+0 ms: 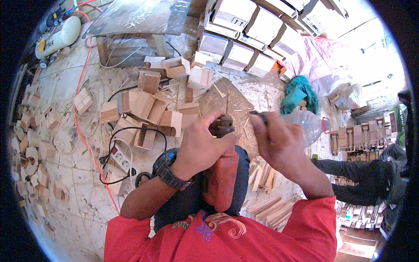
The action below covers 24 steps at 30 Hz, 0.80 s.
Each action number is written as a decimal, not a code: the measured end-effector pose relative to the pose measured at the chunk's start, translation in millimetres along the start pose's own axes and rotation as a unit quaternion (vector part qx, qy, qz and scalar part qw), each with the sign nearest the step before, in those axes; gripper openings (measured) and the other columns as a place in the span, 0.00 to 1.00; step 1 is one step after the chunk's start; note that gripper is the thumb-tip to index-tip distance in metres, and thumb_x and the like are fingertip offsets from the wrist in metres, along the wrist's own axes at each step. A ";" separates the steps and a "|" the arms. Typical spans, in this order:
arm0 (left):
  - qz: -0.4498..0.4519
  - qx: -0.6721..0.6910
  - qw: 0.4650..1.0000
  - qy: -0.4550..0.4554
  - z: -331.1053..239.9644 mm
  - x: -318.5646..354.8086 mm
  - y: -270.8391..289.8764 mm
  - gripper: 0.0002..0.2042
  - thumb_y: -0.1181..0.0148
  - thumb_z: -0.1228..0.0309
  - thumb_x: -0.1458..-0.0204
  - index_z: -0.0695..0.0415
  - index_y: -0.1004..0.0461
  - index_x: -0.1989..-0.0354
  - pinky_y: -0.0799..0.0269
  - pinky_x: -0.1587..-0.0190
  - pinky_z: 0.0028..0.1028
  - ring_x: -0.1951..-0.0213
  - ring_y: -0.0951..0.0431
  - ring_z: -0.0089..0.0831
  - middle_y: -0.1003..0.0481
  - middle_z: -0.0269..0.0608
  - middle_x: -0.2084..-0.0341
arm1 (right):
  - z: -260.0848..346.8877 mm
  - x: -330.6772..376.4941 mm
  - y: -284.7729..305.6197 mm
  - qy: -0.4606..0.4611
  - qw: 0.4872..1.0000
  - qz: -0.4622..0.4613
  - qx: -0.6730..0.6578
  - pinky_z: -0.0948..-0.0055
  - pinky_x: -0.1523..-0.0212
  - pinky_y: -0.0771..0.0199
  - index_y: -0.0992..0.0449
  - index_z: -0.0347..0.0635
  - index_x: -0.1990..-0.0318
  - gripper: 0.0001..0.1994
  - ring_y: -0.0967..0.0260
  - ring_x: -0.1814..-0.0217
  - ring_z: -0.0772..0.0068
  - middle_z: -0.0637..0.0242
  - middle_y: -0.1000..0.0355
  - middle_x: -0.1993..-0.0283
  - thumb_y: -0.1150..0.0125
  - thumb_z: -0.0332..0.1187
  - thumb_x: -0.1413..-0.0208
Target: The person sits on the floor and sorts small wooden pieces into piles on a larger board. They then stand, move the sorted pieces, and plug in a power drill before attaching a drill bit.
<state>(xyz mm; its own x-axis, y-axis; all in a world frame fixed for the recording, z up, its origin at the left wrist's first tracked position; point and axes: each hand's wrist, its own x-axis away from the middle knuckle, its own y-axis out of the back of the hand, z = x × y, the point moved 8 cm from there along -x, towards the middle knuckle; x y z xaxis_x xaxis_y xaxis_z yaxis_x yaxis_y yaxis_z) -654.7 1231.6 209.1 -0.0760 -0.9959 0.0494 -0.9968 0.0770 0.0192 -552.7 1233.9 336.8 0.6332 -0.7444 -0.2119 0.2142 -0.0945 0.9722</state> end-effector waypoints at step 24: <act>0.221 0.247 0.940 0.084 5.9 0.1 -29.8 0.31 0.39 0.61 0.48 0.66 0.40 0.41 0.32 0.48 0.30 0.53 0.25 0.30 0.25 0.44 0.56 | -41.3 48.4 -47.2 0.122 0.984 -0.111 -0.063 0.69 0.65 0.31 0.29 0.42 0.57 0.16 0.32 0.65 0.65 0.65 0.32 0.67 0.42 0.33 0.56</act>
<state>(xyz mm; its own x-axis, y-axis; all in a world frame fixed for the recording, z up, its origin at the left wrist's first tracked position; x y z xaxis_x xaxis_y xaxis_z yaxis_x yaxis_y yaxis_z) -625.1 1228.9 202.6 -0.5220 -0.8469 0.1017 -0.7611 0.4087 -0.5037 -501.5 1229.6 276.6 0.7174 -0.5319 -0.4500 0.4484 -0.1418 0.8825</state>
